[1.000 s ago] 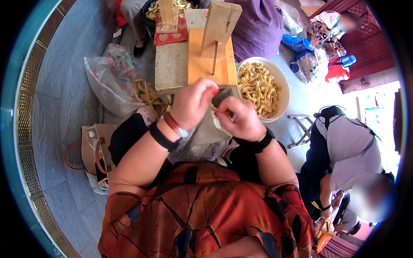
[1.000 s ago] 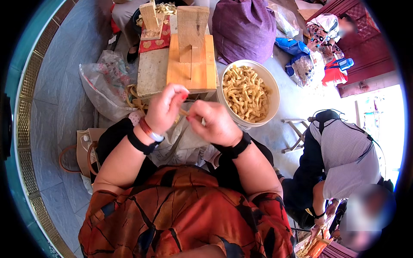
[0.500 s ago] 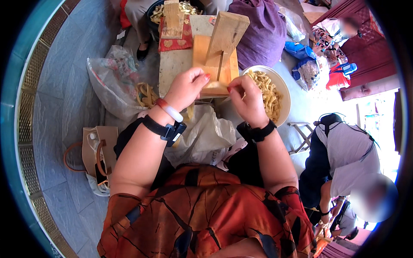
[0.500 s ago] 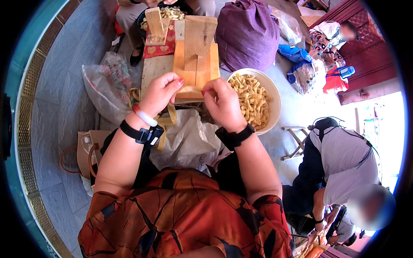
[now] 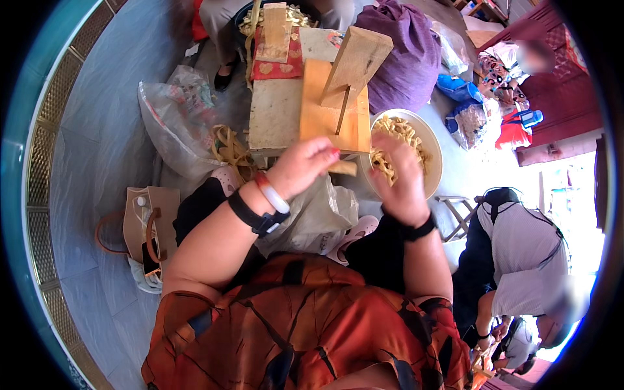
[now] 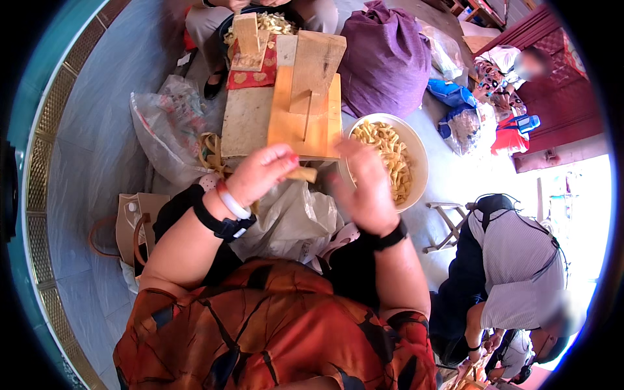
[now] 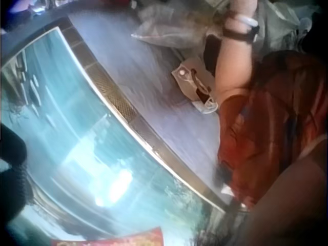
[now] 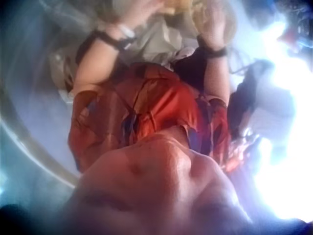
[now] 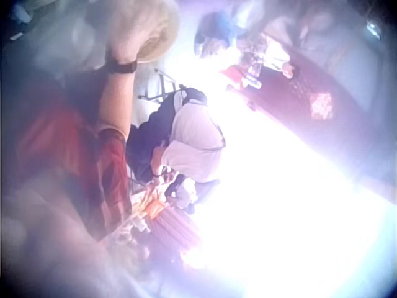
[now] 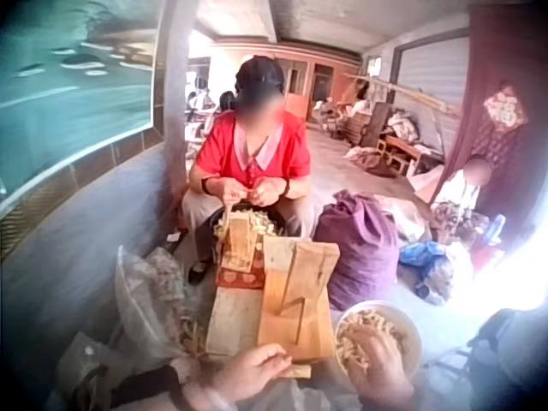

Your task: The person is folding small strips of dough by hand and placing them into a white plastic bucket.

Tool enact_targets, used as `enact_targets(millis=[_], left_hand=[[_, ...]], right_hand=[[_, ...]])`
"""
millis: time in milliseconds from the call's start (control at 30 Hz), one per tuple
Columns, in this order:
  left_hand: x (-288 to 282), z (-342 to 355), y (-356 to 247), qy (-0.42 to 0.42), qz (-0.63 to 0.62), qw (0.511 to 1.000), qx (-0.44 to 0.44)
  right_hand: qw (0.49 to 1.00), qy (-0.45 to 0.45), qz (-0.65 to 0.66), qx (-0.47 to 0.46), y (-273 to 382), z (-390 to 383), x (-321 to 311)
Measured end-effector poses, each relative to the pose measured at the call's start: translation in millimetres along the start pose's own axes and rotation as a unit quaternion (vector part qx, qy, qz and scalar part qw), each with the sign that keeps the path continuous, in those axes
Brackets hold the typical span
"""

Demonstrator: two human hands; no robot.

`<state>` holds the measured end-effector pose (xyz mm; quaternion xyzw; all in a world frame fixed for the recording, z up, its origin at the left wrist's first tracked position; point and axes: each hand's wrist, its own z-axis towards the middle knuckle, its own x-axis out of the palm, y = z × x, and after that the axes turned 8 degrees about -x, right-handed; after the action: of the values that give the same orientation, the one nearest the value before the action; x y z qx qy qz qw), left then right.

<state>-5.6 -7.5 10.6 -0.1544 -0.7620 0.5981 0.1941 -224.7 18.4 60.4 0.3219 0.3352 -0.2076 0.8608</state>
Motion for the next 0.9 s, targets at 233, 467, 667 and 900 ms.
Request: enact_targets(millis=[233, 467, 667, 900], left_hand=[[18.0, -7.5, 17.4, 0.152, -0.221, 0.962, -0.056], [24.2, -15.6, 23.1, 0.015, -0.046, 0.999, 0.01], [6.4, -12.0, 11.1, 0.145, -0.175, 0.966, -0.12], [5.2, -23.9, -17.1, 0.253, -0.286, 0.924, -0.021]], right_hand=[[0.983, 0.045, -0.129, -0.124, 40.7, -12.6, 22.7], [0.978, 0.057, -0.124, -0.158, 44.0, -23.4, 32.4], [0.983, -0.039, -0.175, -0.045, 2.7, -16.1, 12.4], [0.977, -0.104, -0.147, -0.115, 6.5, -20.9, 11.0]])
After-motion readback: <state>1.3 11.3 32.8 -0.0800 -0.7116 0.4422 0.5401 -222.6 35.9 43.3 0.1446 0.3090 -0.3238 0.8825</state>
